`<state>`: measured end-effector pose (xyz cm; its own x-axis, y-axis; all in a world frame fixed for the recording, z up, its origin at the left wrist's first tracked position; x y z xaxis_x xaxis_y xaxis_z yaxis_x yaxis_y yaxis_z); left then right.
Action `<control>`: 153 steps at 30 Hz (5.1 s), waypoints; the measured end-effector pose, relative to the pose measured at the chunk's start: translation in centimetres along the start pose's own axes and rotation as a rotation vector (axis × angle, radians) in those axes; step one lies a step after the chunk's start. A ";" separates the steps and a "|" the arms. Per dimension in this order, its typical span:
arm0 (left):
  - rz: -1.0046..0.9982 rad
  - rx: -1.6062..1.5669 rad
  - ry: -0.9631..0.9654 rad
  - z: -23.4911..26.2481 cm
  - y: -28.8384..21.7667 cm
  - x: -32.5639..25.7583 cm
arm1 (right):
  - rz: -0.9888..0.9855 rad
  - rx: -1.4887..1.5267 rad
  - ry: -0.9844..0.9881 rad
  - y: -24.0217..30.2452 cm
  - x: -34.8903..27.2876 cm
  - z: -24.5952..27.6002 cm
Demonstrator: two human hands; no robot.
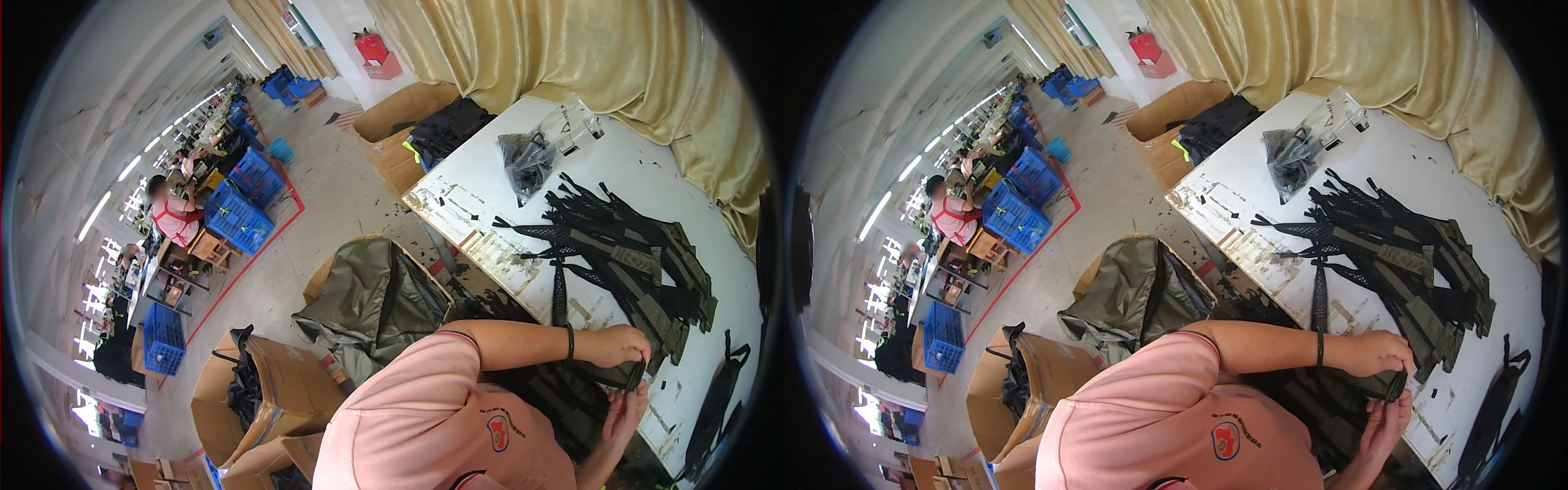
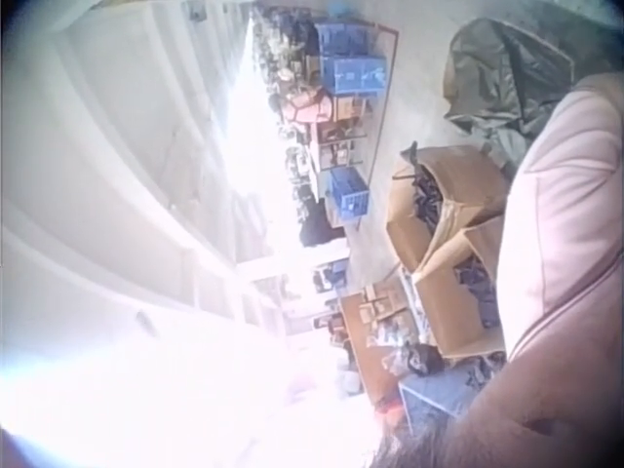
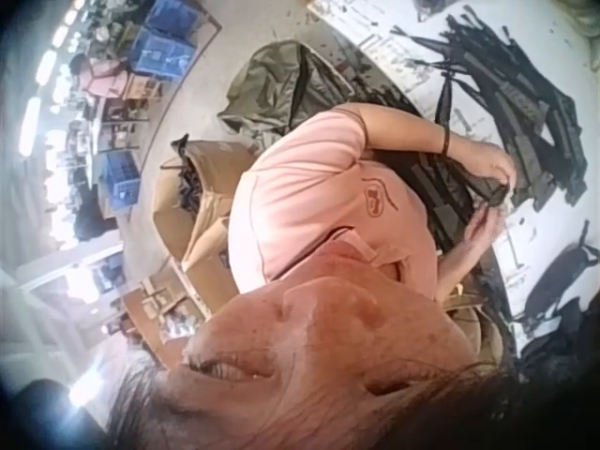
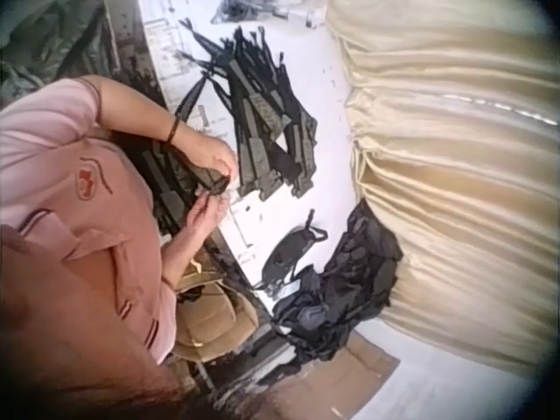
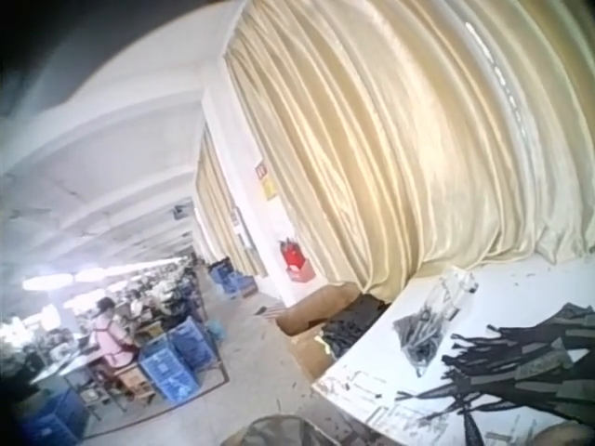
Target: Sorting and inspecting black fabric strips and mesh components on a work table in a factory setting.
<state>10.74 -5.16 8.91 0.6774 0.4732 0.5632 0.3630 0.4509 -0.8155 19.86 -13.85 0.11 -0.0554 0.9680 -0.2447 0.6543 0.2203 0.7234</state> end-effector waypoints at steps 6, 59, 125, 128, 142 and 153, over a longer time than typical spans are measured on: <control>0.121 0.102 0.172 -2.4 1.1 -1.7 | 0.463 -1.046 -0.472 2.5 -0.8 1.8; 0.585 -0.049 0.314 -1.7 5.2 -9.7 | 0.007 -0.944 -0.290 3.8 -2.2 -2.9; 0.021 0.355 0.329 -4.0 0.1 -2.8 | 0.607 -1.672 -0.529 7.0 2.0 -4.7; 0.029 0.396 0.330 -3.7 -0.5 -2.9 | -0.045 -0.901 -0.442 3.1 4.0 2.8; 0.471 -0.217 0.032 -0.7 4.5 -3.9 | -0.329 -0.016 0.008 -1.7 0.3 0.3; 0.488 -0.017 0.226 -2.2 3.6 -3.5 | 0.404 -1.039 -0.419 2.5 -0.8 -0.9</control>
<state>11.09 -6.83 3.76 0.8901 0.4493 0.0764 -0.0200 0.2060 -0.9784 20.88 -13.97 2.71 0.3915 0.9176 0.0690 -0.3676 0.0872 0.9259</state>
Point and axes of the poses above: each hand's wrist, its own x-axis towards the middle knuckle, its own z-axis out of the back of the hand, y = z × x, the point moved 10 cm from there along x, towards the middle knuckle, and after that the axes turned 13 degrees about -z, right-handed, at the moved point
